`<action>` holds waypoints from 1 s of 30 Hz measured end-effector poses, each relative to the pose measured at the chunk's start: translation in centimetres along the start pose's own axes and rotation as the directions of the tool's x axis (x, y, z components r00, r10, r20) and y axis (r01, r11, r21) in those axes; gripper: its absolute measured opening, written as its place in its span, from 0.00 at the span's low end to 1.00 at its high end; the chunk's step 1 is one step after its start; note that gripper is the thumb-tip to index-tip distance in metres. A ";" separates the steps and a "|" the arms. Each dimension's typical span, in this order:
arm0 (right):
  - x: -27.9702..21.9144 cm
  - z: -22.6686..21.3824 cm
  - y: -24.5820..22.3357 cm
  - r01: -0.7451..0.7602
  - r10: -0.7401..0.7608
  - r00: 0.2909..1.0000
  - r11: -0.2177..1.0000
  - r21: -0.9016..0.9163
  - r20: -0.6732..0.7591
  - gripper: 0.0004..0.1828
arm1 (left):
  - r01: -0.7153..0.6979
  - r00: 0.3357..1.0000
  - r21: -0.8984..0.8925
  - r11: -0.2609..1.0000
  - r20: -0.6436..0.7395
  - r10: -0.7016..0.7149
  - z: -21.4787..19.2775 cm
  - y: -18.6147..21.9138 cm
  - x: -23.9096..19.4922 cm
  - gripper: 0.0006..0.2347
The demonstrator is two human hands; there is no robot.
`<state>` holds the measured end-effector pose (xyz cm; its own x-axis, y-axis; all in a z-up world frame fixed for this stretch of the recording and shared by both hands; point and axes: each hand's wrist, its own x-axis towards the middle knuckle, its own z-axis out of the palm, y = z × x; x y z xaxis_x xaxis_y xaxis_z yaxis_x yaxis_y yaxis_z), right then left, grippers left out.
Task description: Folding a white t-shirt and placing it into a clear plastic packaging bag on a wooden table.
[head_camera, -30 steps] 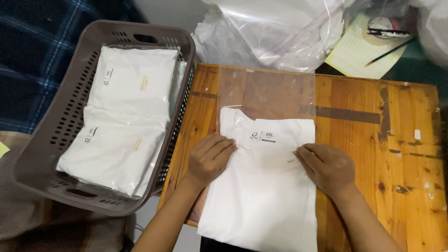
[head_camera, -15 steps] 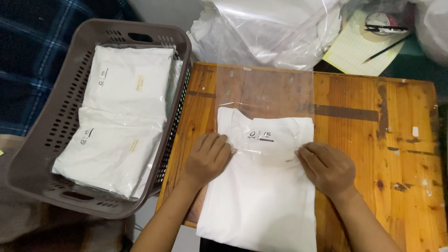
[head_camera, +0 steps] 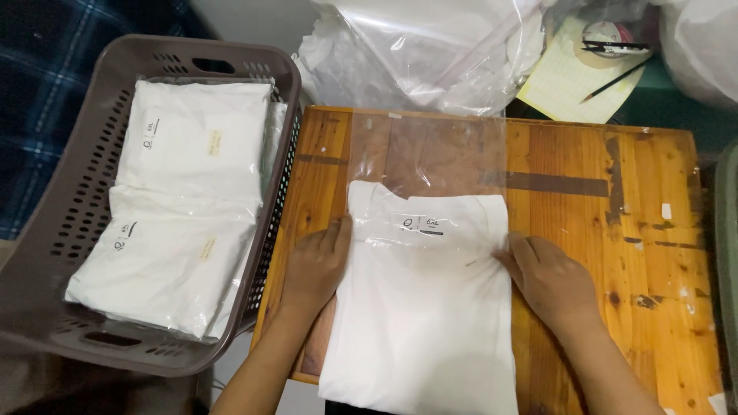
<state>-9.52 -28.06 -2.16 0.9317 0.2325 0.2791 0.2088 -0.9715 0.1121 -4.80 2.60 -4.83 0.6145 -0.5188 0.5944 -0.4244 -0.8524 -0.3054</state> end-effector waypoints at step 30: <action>-3.7 0.7 1.1 0.483 -0.488 0.867 0.873 -0.069 -0.102 0.25 | -0.013 1.000 -0.388 0.922 -0.021 0.006 -1.4 0.3 -0.9 0.09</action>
